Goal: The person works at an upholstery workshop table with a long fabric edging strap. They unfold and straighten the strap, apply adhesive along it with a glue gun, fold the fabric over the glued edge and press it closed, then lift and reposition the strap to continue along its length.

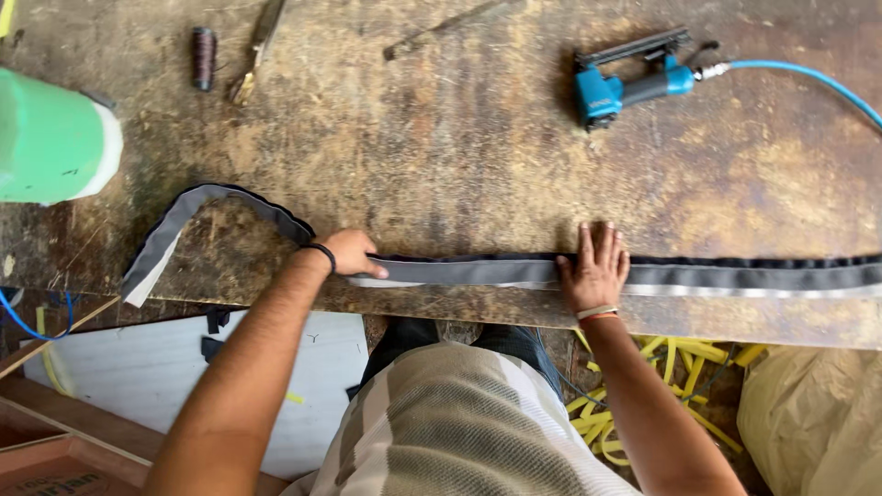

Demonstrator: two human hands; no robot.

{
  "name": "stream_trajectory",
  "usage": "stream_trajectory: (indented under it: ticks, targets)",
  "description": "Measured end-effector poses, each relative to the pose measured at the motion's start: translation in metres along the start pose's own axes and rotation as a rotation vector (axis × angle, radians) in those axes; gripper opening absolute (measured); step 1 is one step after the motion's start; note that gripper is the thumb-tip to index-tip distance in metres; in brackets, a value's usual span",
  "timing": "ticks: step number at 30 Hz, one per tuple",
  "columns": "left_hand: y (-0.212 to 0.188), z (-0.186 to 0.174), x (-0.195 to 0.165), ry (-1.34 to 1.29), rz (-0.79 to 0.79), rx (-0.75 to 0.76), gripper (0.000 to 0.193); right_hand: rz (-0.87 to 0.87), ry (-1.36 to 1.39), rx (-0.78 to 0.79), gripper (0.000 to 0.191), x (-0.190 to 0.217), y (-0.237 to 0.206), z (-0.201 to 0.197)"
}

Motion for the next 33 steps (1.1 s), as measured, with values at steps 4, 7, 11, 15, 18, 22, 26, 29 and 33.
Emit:
stream_trajectory:
  ticks: [4,7,11,15,18,22,26,29,33]
  targets:
    - [-0.010,-0.003,0.075,-0.018,0.055,0.027,0.057,0.001,0.014,-0.024,0.084,-0.011,0.008,-0.019]
    - [0.003,-0.008,0.089,0.071,0.234,-0.086,0.062,0.174,-0.148,0.091,0.084,-0.010,0.025,-0.035]
    - [0.020,0.001,0.081,-0.052,0.188,-0.183,0.056,0.197,-0.252,-0.025,0.072,0.067,0.009,-0.045]
    - [0.005,-0.003,0.060,-0.093,0.177,-0.245,0.053,-0.335,-0.008,-0.223,0.056,0.280,-0.024,-0.011]
    - [-0.013,-0.011,0.057,0.011,0.155,-0.168,0.053,-0.301,-0.123,0.339,0.103,0.372,-0.058,0.038]
    - [-0.043,-0.028,0.091,0.102,0.209,-0.192,0.045,-0.371,-0.346,0.535,0.105,0.374,-0.069,0.028]
    - [-0.086,-0.051,0.161,0.035,0.266,-0.287,0.048,-0.408,-0.363,0.526,0.106,0.373,-0.060,0.035]
    - [-0.120,-0.067,0.220,0.007,0.127,-0.255,0.050,-0.415,-0.377,0.511,0.106,0.373,-0.051,0.048]
    - [-0.177,-0.094,0.273,-0.048,0.096,-0.372,0.055,-0.406,-0.373,0.480,0.105,0.368,-0.041,0.064]
Point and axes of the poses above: each hand's wrist, its own y-axis towards the middle knuckle, its own z-axis out of the palm, x = y × z, the point moved 7 cm from there along y, towards the middle knuckle, and after that the axes turned 8 degrees about -y, right-handed, at the moved point
